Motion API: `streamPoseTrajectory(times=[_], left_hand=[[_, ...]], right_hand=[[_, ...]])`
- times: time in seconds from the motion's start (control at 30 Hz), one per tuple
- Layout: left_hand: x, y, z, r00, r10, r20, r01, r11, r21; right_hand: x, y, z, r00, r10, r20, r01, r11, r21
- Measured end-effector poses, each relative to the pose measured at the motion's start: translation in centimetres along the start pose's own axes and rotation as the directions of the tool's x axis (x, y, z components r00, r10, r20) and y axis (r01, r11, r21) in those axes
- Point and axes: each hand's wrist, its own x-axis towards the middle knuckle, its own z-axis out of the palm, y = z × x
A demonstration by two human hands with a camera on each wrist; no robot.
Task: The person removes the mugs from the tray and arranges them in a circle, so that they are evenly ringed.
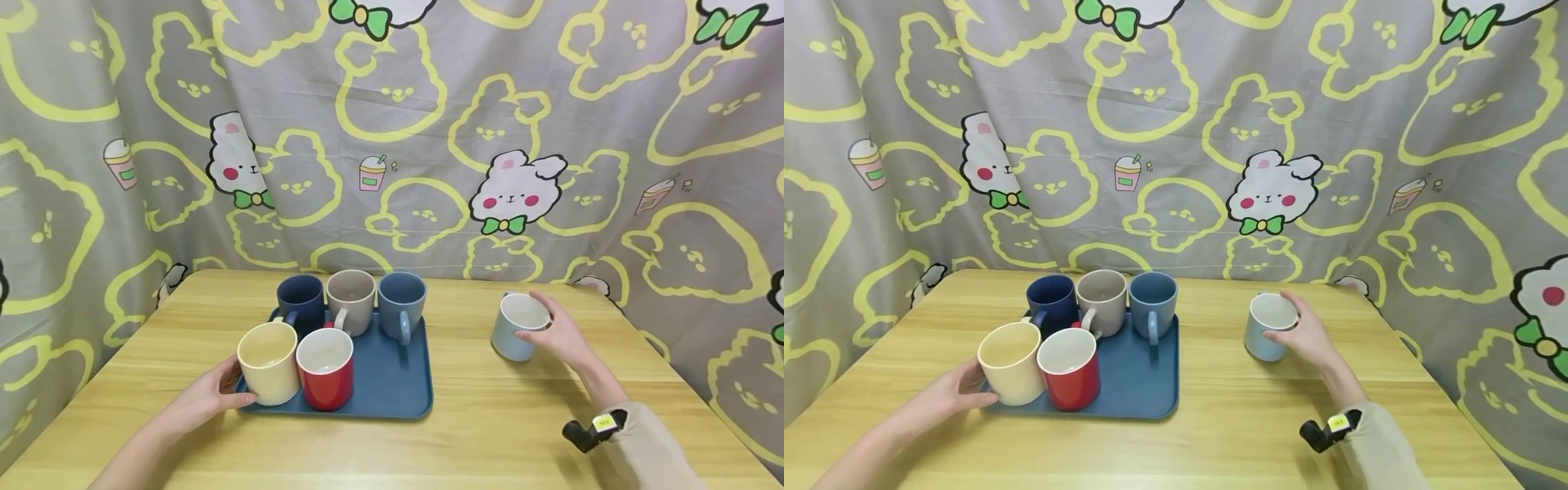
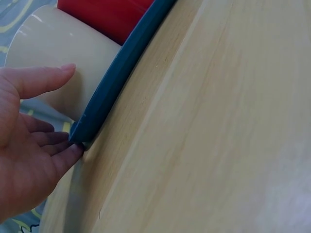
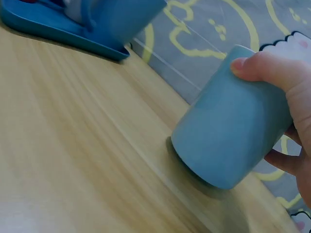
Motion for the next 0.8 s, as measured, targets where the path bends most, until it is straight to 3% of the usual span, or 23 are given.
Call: streamPoseTrajectory(times=[0.57,0.8], left_hand=[[0.0,0.2,0.1,0.999,-0.03,0.013,0.03,0.999,0.013],[0.0,0.3,0.1,0.999,-0.037,0.012,0.037,0.999,0.003]], right_hand=[[1.4,2.2,0.2,0.999,-0.003,0.033,-0.003,0.981,0.194],[1.4,2.1,-0.1,0.999,0.017,0.036,-0.024,0.98,0.199]])
